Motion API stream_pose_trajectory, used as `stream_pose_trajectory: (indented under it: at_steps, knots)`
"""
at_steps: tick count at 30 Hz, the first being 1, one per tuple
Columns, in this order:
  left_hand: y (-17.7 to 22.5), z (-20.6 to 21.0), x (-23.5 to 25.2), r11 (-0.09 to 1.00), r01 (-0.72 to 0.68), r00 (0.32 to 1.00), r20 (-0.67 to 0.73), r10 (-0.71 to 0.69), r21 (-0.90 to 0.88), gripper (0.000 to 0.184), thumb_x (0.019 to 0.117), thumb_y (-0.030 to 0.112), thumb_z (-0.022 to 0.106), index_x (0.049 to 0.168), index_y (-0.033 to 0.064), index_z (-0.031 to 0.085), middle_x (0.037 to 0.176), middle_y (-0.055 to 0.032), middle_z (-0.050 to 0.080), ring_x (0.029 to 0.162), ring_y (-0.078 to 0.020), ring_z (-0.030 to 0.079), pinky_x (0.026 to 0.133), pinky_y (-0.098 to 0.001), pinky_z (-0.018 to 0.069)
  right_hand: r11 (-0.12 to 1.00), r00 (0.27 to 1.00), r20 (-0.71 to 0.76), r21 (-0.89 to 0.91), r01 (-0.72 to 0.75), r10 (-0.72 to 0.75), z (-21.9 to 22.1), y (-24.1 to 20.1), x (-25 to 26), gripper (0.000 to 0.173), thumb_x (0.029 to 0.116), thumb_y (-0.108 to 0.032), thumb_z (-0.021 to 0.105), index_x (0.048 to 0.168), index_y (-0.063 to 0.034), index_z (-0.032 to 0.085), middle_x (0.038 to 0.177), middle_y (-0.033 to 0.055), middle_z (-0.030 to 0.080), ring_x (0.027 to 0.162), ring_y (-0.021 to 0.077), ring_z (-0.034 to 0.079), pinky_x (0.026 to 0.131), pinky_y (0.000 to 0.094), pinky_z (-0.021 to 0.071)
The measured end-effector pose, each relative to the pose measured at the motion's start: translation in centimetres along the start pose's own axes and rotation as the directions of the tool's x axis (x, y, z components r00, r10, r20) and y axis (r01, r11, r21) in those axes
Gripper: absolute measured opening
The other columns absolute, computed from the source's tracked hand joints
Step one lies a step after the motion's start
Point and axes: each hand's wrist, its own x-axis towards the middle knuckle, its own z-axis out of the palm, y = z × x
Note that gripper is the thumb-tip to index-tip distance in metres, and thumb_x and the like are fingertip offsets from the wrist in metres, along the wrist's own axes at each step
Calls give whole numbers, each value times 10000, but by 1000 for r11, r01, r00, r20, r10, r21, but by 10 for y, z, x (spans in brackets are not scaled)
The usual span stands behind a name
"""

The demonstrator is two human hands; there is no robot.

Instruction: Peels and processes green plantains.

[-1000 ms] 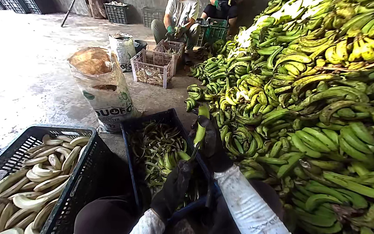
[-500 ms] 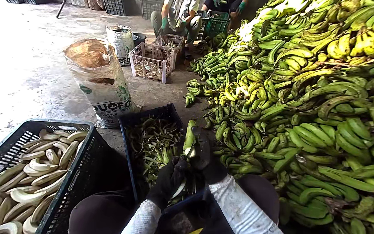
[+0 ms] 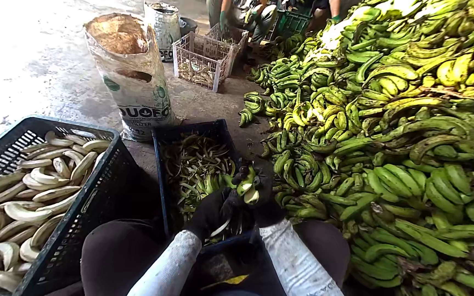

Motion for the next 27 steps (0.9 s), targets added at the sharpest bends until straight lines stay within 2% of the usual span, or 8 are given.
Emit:
stream_pose_trajectory:
  at_steps: [11,15,18,20,23,24,26,27]
  knots:
    - [3,-6,4,919,267,953,65,-297,291,529,1061,435,323,1403,91,532,1305,-174,630,1173,-358,643,944,-584,519,976,995,-94,-211,-54,35,-5,22,-18,573,1090,-482,177,1125,-103,606,902,57,674,805,147,677,693,340,590]
    - [21,-13,1,832,396,889,64,-453,389,604,1058,529,312,1462,115,485,1306,-189,619,1162,-385,641,921,-599,520,990,979,-177,-86,-115,98,-14,31,-17,549,1096,-446,173,1092,-81,583,883,51,662,793,141,668,694,318,580]
    - [27,-20,-2,789,457,854,45,-518,412,650,1050,584,297,1528,163,426,1272,-185,646,1167,-383,645,931,-602,520,984,986,-163,-177,-7,-22,-14,45,-22,504,1106,-368,187,1136,-56,582,906,43,666,810,114,659,707,303,571]
    - [30,-25,-3,776,474,840,50,-540,417,613,1057,559,298,1489,153,455,1225,-178,671,1154,-375,656,925,-605,521,967,938,-327,-254,31,-116,14,54,-27,436,1116,-259,197,1119,-44,577,911,49,668,811,93,662,700,259,571]
    - [41,-46,-5,784,476,812,143,-565,399,642,1073,566,271,1426,85,504,1218,-206,675,1173,-385,648,967,-628,491,641,948,-68,-751,157,-312,-14,67,-33,311,1040,-29,422,1303,108,515,1164,138,627,1037,85,605,905,222,507]
    - [48,-57,-6,798,474,795,209,-570,371,649,1078,574,280,1375,63,549,1202,-218,670,1147,-387,649,960,-632,485,453,945,39,-871,192,-326,-29,65,-25,361,985,-42,557,1286,154,530,1146,156,651,1009,83,625,905,229,520]
    - [56,-84,-9,866,433,782,374,-499,250,584,1104,504,314,1269,21,596,1056,-195,641,929,-318,636,835,-544,506,383,944,103,-896,225,-313,-45,65,-14,444,862,-72,674,1211,170,545,1018,129,661,886,57,642,830,231,550]
    - [52,-97,-11,897,417,797,416,-438,146,545,1103,487,349,1203,27,622,953,-138,625,803,-241,611,750,-455,521,373,971,6,-923,97,-238,-44,60,-16,399,860,-32,711,1178,156,557,981,120,648,861,60,622,805,231,540]
